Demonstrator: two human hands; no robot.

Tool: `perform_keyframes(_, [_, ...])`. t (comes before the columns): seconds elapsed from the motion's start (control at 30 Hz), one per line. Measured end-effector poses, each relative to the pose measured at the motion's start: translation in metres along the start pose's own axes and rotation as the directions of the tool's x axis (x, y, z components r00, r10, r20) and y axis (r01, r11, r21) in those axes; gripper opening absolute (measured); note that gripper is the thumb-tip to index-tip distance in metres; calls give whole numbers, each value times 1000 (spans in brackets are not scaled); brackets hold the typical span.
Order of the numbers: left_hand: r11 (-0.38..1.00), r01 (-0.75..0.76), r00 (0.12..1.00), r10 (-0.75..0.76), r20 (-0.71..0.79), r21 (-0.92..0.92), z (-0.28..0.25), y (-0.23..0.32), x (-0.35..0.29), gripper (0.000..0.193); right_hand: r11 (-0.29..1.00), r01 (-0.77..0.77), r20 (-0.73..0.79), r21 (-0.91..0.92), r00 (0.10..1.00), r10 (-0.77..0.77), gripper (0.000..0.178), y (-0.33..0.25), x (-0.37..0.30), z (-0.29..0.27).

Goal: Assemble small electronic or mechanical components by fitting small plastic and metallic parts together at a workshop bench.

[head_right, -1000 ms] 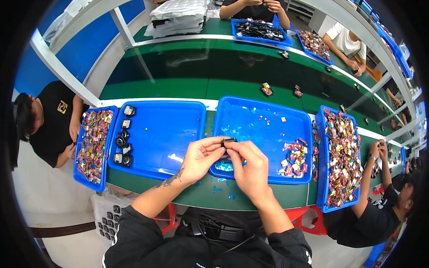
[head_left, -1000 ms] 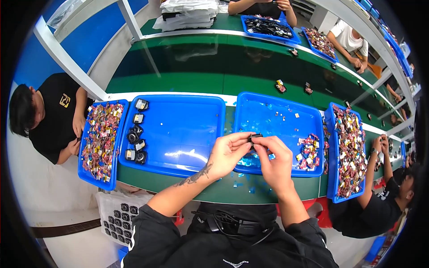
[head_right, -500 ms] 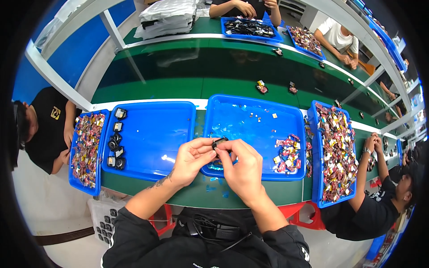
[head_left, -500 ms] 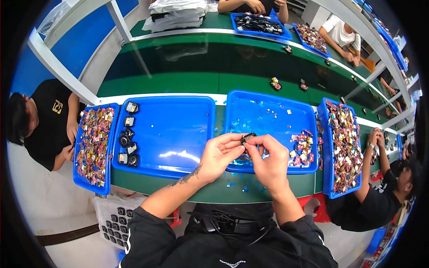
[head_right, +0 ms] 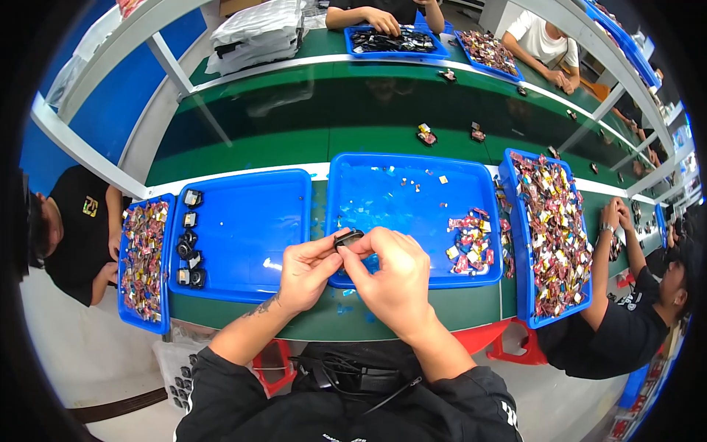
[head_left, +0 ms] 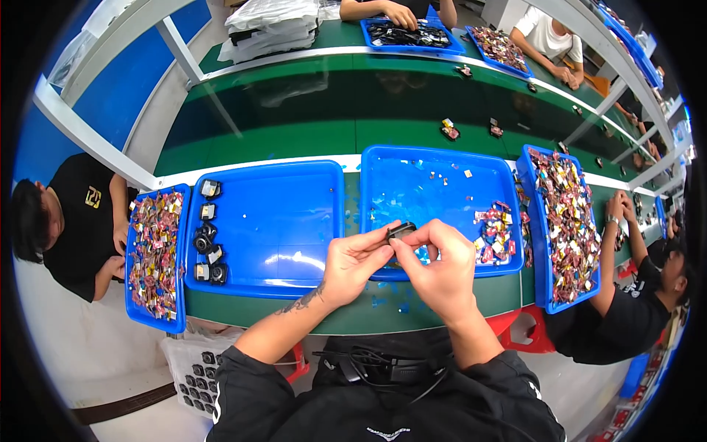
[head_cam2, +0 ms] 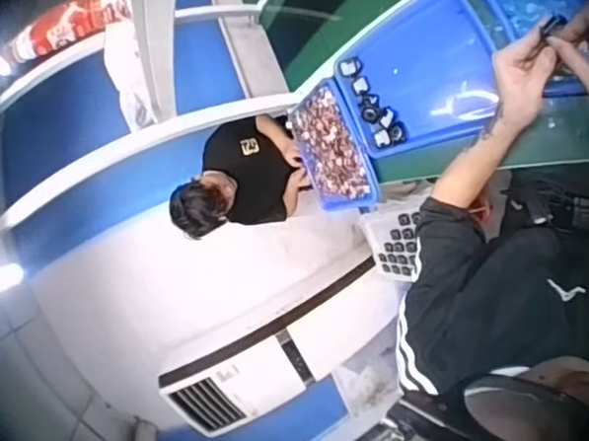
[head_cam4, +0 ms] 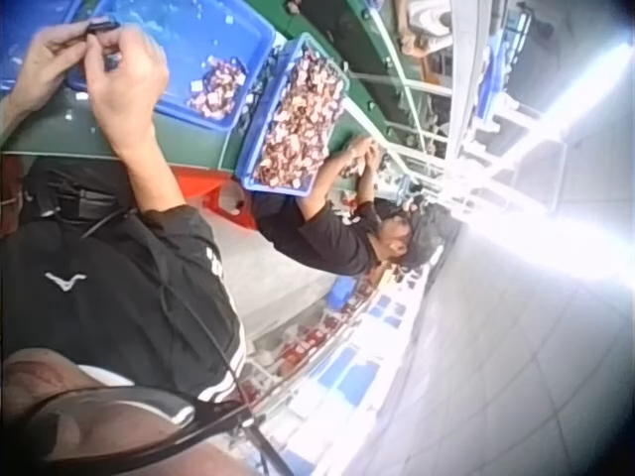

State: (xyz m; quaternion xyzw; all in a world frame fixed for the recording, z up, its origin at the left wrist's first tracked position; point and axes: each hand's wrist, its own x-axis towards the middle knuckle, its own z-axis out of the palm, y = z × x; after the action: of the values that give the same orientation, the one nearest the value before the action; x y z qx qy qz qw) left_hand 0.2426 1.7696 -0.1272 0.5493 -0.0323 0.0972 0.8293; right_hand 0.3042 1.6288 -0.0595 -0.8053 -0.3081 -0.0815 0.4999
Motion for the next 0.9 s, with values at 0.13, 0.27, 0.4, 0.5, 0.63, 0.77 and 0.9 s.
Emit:
perform_keyframes(0.13, [990,2,1000,2,29,-140,-3,-4,-1,40,992,126,-124,-24,984,-128,27,-1,3,-2])
perform_keyframes(0.27, [962,80,996,-85,-9,-261,1,1,4,36,996,-40,-79,83,996,46,25,7,-2,4])
perform_keyframes(0.4, [948,-31,977,-39,-212,-318,3,1,9,36,778,-338,102,529,936,337,27,31,-10,1])
perform_keyframes(0.5, [984,-35,976,-4,-218,-175,2,3,10,36,781,-394,260,484,917,302,23,33,-20,3])
perform_keyframes(0.63, [986,-72,976,38,-216,-150,10,11,9,36,711,-391,211,585,919,332,14,35,-23,8])
perform_keyframes(0.77, [767,-313,947,292,130,560,-9,13,8,32,689,-366,196,626,929,315,11,29,-21,-1])
perform_keyframes(0.9, [497,-361,894,425,141,789,3,10,6,31,738,-405,239,540,914,327,11,31,-21,-3])
